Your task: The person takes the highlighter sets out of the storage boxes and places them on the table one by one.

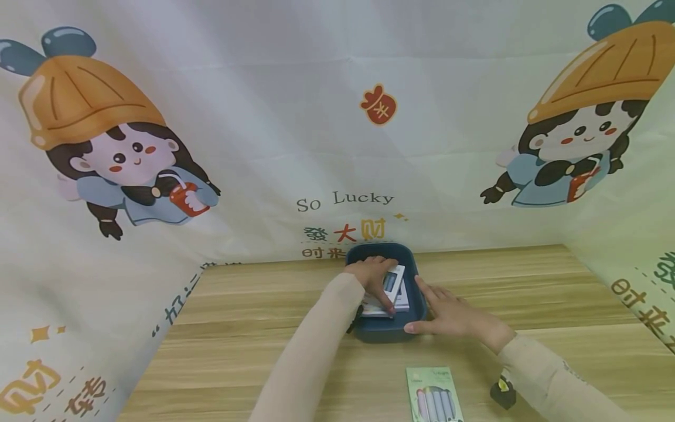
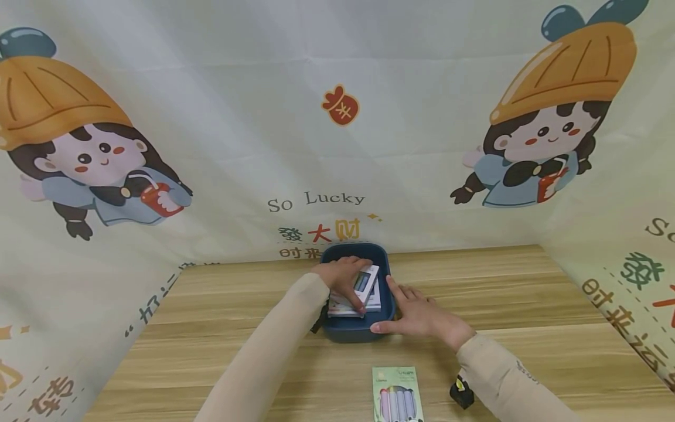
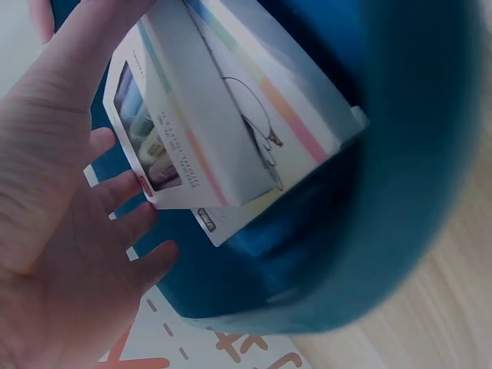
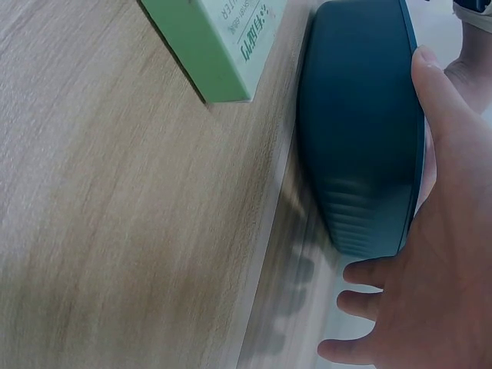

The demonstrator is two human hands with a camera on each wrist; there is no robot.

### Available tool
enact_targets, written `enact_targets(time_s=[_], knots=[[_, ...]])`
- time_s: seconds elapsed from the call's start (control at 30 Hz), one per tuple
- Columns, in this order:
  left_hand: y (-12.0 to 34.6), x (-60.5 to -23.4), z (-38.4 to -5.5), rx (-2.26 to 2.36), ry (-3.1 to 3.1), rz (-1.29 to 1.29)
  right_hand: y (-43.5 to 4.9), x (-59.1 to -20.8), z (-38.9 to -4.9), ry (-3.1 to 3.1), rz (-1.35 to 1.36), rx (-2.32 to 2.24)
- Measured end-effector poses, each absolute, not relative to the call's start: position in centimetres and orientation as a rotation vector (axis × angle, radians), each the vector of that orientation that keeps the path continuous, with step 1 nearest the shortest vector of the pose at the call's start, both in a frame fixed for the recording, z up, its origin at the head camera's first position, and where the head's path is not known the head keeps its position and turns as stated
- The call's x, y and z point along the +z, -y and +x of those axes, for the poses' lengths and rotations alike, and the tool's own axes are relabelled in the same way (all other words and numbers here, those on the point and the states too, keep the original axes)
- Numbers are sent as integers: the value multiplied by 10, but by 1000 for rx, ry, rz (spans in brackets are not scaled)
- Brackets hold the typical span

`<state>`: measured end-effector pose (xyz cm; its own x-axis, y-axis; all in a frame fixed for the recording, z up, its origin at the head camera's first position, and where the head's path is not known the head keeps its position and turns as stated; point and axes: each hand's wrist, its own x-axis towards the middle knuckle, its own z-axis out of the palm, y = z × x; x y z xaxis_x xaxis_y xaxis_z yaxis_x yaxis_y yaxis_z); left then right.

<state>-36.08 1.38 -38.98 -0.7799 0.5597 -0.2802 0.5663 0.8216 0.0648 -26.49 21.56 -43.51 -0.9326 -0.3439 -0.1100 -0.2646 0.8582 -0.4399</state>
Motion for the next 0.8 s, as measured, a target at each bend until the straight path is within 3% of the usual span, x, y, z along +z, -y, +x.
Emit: enact_targets(time_s=[0.8], knots=[[-18,-394,-370,-123,-2776,765,-215,-435,-265,-2840,-449,-641]])
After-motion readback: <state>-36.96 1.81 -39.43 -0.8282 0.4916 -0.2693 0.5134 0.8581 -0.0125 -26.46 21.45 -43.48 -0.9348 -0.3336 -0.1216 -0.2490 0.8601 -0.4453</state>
